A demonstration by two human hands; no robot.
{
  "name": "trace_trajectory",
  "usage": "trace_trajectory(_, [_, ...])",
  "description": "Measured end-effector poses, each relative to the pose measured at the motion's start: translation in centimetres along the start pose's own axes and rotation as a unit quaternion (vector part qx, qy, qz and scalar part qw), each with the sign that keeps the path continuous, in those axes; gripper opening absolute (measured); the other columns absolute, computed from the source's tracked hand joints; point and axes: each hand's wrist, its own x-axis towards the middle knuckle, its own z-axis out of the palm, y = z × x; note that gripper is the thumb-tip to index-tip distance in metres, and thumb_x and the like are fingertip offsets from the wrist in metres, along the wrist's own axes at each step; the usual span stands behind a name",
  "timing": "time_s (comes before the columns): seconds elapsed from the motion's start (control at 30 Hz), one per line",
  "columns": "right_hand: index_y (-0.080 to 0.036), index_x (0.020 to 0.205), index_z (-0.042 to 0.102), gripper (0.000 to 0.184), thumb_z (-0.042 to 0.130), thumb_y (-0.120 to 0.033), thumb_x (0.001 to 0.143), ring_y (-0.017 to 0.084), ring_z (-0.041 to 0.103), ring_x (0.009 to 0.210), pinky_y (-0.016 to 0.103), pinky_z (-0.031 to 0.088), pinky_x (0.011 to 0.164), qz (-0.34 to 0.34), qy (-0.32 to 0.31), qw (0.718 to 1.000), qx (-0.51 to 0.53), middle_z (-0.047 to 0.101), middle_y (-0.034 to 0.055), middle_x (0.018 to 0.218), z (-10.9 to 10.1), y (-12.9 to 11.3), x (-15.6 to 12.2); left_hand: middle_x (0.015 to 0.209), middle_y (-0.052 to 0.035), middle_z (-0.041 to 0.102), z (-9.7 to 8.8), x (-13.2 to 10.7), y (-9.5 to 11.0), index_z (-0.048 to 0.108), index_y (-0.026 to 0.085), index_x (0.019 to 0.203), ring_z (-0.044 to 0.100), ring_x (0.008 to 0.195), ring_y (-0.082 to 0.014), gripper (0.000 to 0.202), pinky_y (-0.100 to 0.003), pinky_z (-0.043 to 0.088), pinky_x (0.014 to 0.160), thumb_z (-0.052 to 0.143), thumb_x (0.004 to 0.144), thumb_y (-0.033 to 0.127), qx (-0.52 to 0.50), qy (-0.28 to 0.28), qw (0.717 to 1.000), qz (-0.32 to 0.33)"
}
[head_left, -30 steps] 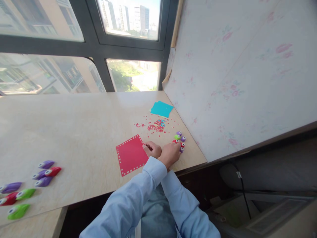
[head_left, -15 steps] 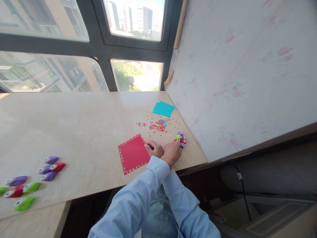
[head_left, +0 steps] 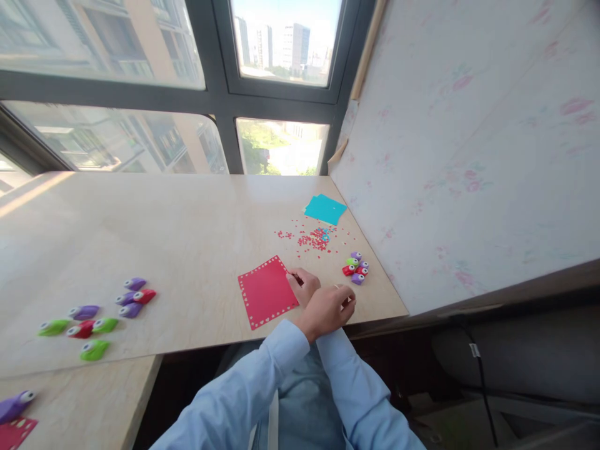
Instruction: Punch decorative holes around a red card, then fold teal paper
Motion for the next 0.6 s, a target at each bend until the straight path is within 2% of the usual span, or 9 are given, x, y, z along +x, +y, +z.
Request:
trace_trajectory(0.07, [-0.022, 0.1, 0.072, 0.024, 0.059, -0.04, 0.091, 0.021, 0.065, 0.082, 0.034, 0.053, 0.078, 0.002, 0.013, 1.0, 0.0, 0.072, 0.0055, 0.092, 0.1, 0.1, -0.1, 0.078, -0.0046, 0.068, -1.0, -2.6, -0.4, 0.066, 0.017, 0.087, 0.062, 0.069, -0.0147, 0.015, -0.025, 0.046, 0.066, 0.053, 0.091, 0.023, -0.045, 0.018, 0.998, 0.033])
trace_trajectory(0.13, [-0.022, 0.097, 0.073, 0.025, 0.056, -0.039, 0.091, 0.021, 0.065, 0.077, 0.032, 0.051, 0.074, -0.003, 0.016, 1.0, 0.018, 0.073, 0.0052, 0.088, -0.1, 0.1, -0.1, 0.08, -0.0048, 0.068, -2.2, -5.5, -1.1, 0.067, 0.017, 0.086, 0.061, 0.071, -0.0137, 0.014, -0.023, 0.046, 0.066, 0.055, 0.091, 0.023, -0.094, 0.064, 0.993, 0.023])
trace_trajectory(0.27, [-0.019, 0.089, 0.072, 0.027, 0.053, -0.038, 0.09, 0.019, 0.065, 0.072, 0.029, 0.049, 0.068, -0.015, 0.013, 0.997, 0.078, 0.073, 0.0044, 0.081, -0.5, 0.3, 0.1, 0.07, -0.0014, 0.066, -5.4, -11.7, -3.4, 0.067, 0.018, 0.081, 0.057, 0.063, -0.0125, 0.017, -0.023, 0.047, 0.062, 0.057, 0.09, 0.028, -0.096, 0.22, 0.963, -0.119])
trace_trajectory(0.4, [-0.019, 0.087, 0.072, 0.029, 0.053, -0.041, 0.088, 0.02, 0.065, 0.072, 0.029, 0.049, 0.068, -0.011, 0.015, 0.997, 0.078, 0.073, 0.0052, 0.079, -0.6, 0.3, 0.2, 0.072, -0.0026, 0.07, -9.2, -17.9, -6.0, 0.069, 0.017, 0.081, 0.062, 0.064, -0.0156, 0.024, -0.026, 0.051, 0.062, 0.063, 0.084, 0.04, -0.042, 0.366, 0.892, -0.26])
trace_trajectory(0.5, [-0.019, 0.087, 0.072, 0.028, 0.054, -0.041, 0.087, 0.021, 0.065, 0.072, 0.03, 0.049, 0.068, -0.006, 0.014, 0.997, 0.074, 0.073, 0.0059, 0.08, -0.5, 0.3, 0.1, 0.073, -0.0032, 0.07, -11.6, -21.9, -7.5, 0.069, 0.017, 0.082, 0.063, 0.065, -0.0175, 0.031, -0.028, 0.052, 0.063, 0.066, 0.078, 0.047, 0.001, 0.433, 0.835, -0.339])
trace_trajectory(0.6, [-0.018, 0.087, 0.071, 0.029, 0.055, -0.043, 0.087, 0.021, 0.065, 0.073, 0.03, 0.048, 0.069, 0.003, 0.015, 0.998, 0.068, 0.073, 0.0064, 0.081, -0.6, 0.3, 0.0, 0.075, -0.0041, 0.069, -13.0, -24.8, -8.7, 0.068, 0.016, 0.084, 0.064, 0.068, -0.0188, 0.035, -0.031, 0.054, 0.068, 0.065, 0.075, 0.05, 0.024, 0.49, 0.774, -0.4])
